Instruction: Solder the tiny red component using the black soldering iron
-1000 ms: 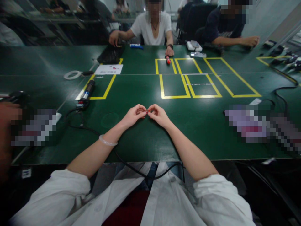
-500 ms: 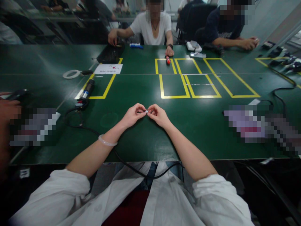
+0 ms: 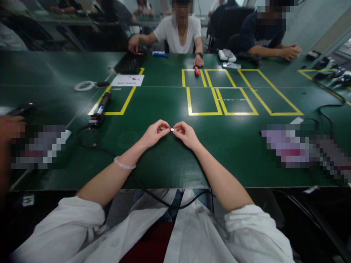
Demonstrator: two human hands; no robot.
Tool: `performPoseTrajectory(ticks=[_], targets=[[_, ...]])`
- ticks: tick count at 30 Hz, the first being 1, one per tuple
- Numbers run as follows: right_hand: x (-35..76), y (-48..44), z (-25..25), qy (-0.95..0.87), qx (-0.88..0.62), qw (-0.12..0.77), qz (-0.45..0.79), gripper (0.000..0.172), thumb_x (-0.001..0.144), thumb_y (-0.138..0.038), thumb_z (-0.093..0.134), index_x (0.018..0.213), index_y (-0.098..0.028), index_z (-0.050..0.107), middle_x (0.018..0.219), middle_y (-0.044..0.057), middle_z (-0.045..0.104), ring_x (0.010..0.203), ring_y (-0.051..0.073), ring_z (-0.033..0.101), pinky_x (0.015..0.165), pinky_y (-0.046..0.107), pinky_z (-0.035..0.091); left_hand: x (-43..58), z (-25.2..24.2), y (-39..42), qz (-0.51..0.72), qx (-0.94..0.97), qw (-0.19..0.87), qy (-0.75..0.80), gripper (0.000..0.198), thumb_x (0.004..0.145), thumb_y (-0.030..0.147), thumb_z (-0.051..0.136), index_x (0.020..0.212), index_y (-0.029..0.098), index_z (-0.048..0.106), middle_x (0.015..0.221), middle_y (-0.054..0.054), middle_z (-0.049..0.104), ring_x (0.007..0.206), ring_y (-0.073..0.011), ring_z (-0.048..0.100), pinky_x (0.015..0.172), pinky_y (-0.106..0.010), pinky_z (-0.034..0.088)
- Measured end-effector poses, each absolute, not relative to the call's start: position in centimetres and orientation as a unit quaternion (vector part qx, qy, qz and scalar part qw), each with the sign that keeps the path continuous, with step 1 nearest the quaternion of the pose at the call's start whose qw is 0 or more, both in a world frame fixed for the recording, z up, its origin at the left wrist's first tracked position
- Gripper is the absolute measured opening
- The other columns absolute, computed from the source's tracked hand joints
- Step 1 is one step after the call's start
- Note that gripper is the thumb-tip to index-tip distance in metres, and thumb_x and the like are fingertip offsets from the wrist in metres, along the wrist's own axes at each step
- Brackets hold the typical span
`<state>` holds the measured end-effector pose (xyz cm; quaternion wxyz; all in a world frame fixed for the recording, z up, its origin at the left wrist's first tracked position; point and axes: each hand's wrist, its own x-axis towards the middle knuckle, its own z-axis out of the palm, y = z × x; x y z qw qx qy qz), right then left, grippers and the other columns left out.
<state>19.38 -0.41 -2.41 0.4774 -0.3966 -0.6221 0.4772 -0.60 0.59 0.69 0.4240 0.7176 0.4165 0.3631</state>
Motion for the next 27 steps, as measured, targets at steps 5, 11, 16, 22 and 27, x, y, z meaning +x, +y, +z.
performPoseTrajectory(ticks=[5,11,16,22,27], targets=[[19.5,-0.3,-2.3,-0.607,-0.399,0.481,0.49,0.036,0.076,-0.043,0.076,0.096,-0.019,0.06,0.08,0.0,0.062,0.06,0.009,0.052,0.058,0.026,0.043,-4.0,1.9,2.5,0.419,0.722,0.288,0.47,0.03,0.094,0.041,0.052,0.11,0.016,0.059,0.104,-0.008,0.067,0.095,-0.018,0.064,0.088,-0.032,0.05],[19.4,-0.3,-2.2,-0.607,-0.401,0.477,0.494,0.037,0.076,-0.045,0.076,0.097,-0.019,0.06,0.08,0.0,0.061,0.06,0.009,0.051,0.057,0.026,0.044,-12.6,3.7,4.5,0.388,0.615,-0.025,0.686,0.031,0.09,0.026,0.057,0.119,0.015,0.057,0.13,-0.016,0.055,0.127,-0.0315,0.048,0.111,-0.05,0.034],[19.4,-0.4,-2.1,-0.61,-0.4,0.473,0.493,0.036,0.077,-0.046,0.075,0.096,-0.019,0.059,0.08,0.0,0.061,0.06,0.009,0.051,0.057,0.026,0.044,-19.4,2.8,4.7,0.272,0.478,-0.056,0.834,0.068,0.082,0.032,0.072,0.136,0.003,0.042,0.15,-0.025,0.037,0.139,-0.0392,0.031,0.112,-0.064,0.02],[19.5,-0.3,-2.2,-0.615,-0.404,0.47,0.488,0.04,0.075,-0.05,0.076,0.095,-0.02,0.06,0.079,0.0,0.061,0.061,0.01,0.053,0.056,0.025,0.044,-20.9,2.6,4.8,0.122,0.471,0.021,0.873,0.061,0.085,0.039,0.067,0.13,0.002,0.049,0.133,-0.022,0.055,0.12,-0.0361,0.052,0.101,-0.059,0.037],[19.5,-0.3,-2.1,-0.616,-0.404,0.463,0.493,0.039,0.075,-0.05,0.076,0.094,-0.019,0.061,0.078,0.001,0.061,0.062,0.011,0.053,0.058,0.026,0.044,-20.0,3.3,4.7,0.141,0.479,0.043,0.865,0.064,0.083,0.041,0.068,0.136,0.01,0.049,0.135,-0.018,0.053,0.118,-0.0346,0.054,0.096,-0.054,0.045]])
